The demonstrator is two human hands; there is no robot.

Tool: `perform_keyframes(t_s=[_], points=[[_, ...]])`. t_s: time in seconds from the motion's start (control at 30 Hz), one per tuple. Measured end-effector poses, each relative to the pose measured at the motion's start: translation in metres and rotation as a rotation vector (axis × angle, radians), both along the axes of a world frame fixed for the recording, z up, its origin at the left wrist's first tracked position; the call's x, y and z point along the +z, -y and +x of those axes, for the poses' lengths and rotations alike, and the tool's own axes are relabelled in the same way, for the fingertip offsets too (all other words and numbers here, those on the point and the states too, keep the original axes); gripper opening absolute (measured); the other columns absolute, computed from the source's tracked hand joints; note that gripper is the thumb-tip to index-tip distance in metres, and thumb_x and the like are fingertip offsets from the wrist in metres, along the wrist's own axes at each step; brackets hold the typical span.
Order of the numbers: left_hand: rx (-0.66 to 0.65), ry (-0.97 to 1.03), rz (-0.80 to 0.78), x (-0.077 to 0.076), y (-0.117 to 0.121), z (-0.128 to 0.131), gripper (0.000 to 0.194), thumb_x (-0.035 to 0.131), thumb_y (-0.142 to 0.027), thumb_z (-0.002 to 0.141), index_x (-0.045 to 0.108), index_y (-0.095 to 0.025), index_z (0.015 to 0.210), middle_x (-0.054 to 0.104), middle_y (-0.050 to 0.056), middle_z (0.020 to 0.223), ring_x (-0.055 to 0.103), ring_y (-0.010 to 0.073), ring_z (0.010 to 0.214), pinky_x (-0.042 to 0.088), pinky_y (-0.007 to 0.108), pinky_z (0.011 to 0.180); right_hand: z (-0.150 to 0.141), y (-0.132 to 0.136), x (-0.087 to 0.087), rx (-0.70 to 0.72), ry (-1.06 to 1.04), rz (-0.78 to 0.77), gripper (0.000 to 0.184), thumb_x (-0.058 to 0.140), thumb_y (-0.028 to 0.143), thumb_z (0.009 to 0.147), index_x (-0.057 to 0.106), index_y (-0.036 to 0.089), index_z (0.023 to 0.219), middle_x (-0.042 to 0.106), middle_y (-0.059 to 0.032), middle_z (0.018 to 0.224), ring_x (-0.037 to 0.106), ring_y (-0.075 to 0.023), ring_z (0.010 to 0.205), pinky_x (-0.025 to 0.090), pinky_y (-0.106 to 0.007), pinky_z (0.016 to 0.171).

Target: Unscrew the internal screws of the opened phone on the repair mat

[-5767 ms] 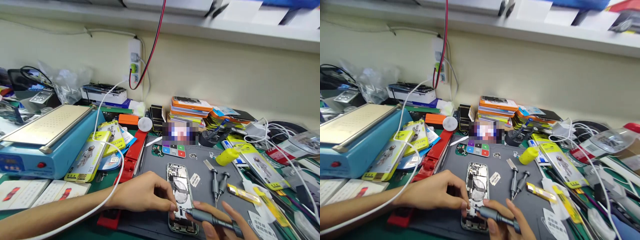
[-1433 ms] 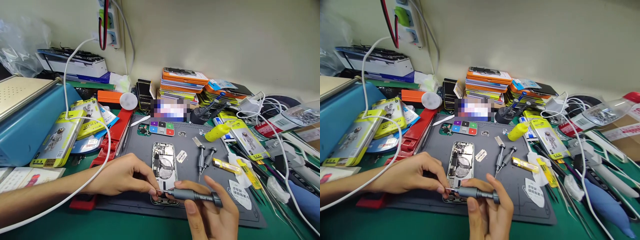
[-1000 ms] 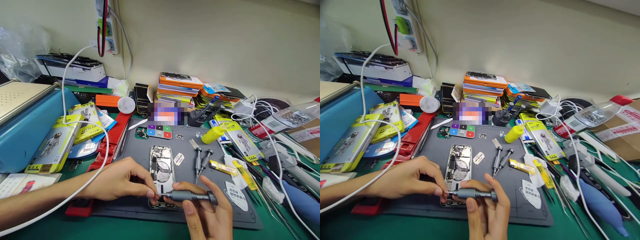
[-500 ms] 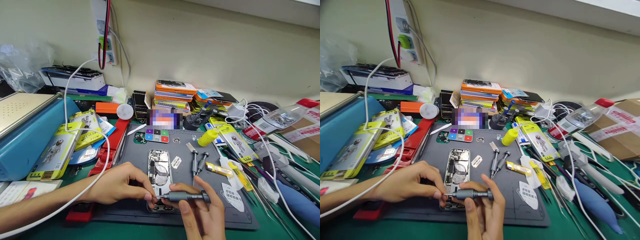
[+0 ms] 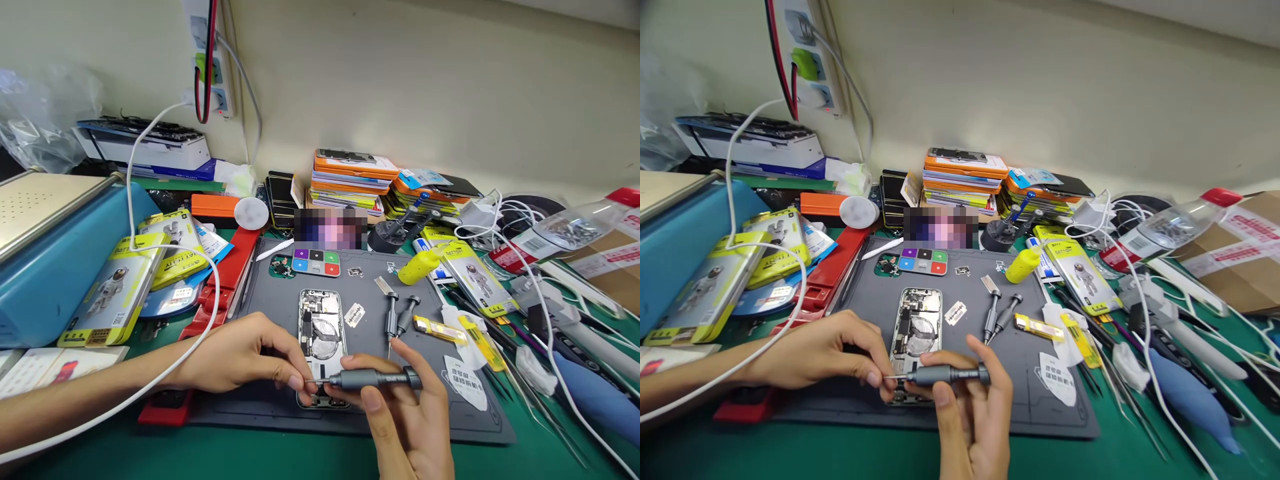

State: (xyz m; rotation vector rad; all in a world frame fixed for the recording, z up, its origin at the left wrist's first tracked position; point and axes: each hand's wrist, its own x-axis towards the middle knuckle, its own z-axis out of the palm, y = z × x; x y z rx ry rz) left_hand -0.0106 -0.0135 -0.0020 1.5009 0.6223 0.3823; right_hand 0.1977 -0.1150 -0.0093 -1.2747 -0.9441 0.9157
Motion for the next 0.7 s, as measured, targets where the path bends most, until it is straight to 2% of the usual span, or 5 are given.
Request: perform_keyframes(t_s=[0.13,0.33,0.43,0.57,0.7], points=[[0.005,0.04,-0.006,-0.0027,-0.0008,-0.0014,0.022,0.078,-0.035,0.103,0.089,-0.017,0.11,0.088,0.01,0.105,0.081,0.0216,0.101,0.06,0.025,0.089,-0.0014,0.0008,0.0053,-0.027,-0.049,-0.073,0.038,0.064,0.036,0.108,0.053,0.031,0.144,0.081,-0.0046,0.106,0.083,-0.0192,0.084,0.071,-0.032,0.081],[0.018,0.054,0.008,-0.005,-0.001,-0.0016,0.021,0.08,-0.034,0.101,0.089,-0.017,0.108,0.088,0.009,0.104,0.082,0.0213,0.101,0.061,0.025,0.094,-0.0008,0.0011,0.0064,-0.033,-0.072,-0.14,0.045,0.068,0.042,0.105,0.053,0.03,0.145,0.079,-0.0071,0.107,0.082,-0.0219,0.08,0.072,-0.038,0.082],[0.02,0.041,0.018,-0.0031,-0.0006,-0.0008,0.021,0.079,-0.034,0.101,0.089,-0.016,0.107,0.088,0.01,0.104,0.082,0.0213,0.101,0.061,0.024,0.094,-0.0001,0.0015,0.0049,-0.034,-0.077,-0.146,0.046,0.068,0.044,0.104,0.052,0.03,0.146,0.079,-0.0077,0.108,0.082,-0.0227,0.08,0.071,-0.041,0.083],[0.011,0.026,0.028,0.0015,0.0007,-0.0002,0.02,0.077,-0.031,0.103,0.088,-0.016,0.107,0.088,0.009,0.104,0.082,0.0204,0.102,0.06,0.022,0.094,0.0005,0.0022,0.0041,-0.02,-0.076,-0.137,0.043,0.067,0.043,0.106,0.052,0.033,0.145,0.08,-0.0063,0.109,0.082,-0.022,0.084,0.07,-0.039,0.084],[-0.004,0.007,0.034,0.0044,0.001,0.0,0.021,0.074,-0.031,0.105,0.088,-0.015,0.108,0.088,0.008,0.106,0.081,0.0199,0.104,0.059,0.021,0.097,0.0009,0.0026,0.0056,-0.007,-0.078,-0.14,0.04,0.064,0.041,0.107,0.051,0.035,0.145,0.08,-0.0049,0.109,0.082,-0.0198,0.081,0.07,-0.039,0.087]])
